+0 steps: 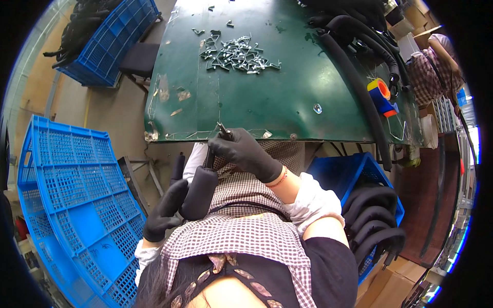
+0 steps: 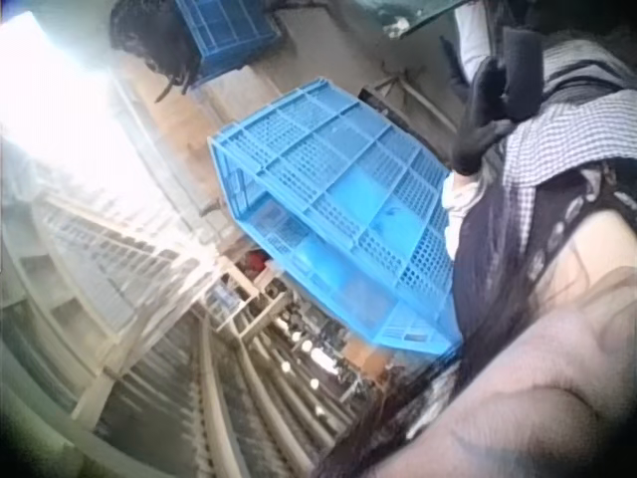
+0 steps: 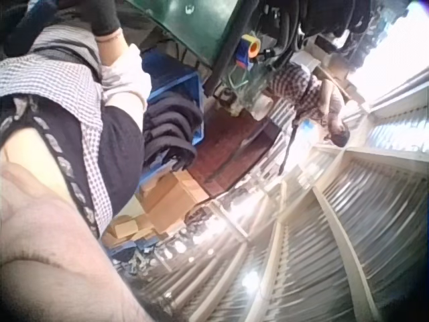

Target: The person repeatedly picks up black rubber hoses and small metal clips from a green table, attaches the clips to the hose ends, and places the assembled hoses into a blue crate. The process is repeated continuously throughout the clip.

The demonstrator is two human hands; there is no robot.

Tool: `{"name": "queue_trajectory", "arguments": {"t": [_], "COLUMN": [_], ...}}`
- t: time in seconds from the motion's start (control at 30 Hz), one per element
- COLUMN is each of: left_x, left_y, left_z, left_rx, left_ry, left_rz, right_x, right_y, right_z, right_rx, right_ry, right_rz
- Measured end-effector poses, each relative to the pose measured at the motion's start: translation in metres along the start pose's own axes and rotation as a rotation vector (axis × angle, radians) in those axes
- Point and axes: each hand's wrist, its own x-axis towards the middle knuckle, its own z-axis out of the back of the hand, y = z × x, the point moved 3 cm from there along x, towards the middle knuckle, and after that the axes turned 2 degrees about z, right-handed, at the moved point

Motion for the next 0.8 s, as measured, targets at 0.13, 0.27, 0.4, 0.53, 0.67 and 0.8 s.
{"name": "queue_trajectory", "arguments": {"t": [0.13,0.27,0.4,0.53,0.67,0.8], "left_x": [0.037,0.031,0.039,0.045,0.043,0.041], "left_y": [-0.022,0.003,-0.012,-0.005,-0.005,0.004], "left_z": [-0.021,-0.018,-0.012,-0.012,-0.001,-0.006], "left_rx": [0.377,0.452,0.55,0.452,0.42,0.302], "left_ry": [-0.179,-0.34,-0.324,-0.441,-0.285,-0.395], "left_rz": [0.043,-0.034,-0.233,-0.258,-0.165,-0.035], "right_x": [0.004,-0.007,-0.019,-0.028,-0.03,-0.034], "right_y": [-0.024,-0.014,-0.008,0.01,0.004,-0.003], "right_z": [-0.02,-0.016,-0.017,-0.04,-0.043,-0.045], "right_rx": [-0.107,-0.108,-0.119,-0.578,-1.008,-1.225], "right_ry": [0.044,-0.064,-0.113,-0.05,0.086,0.154], "right_rz": [0.093,0.219,0.286,0.554,0.81,0.966]}}
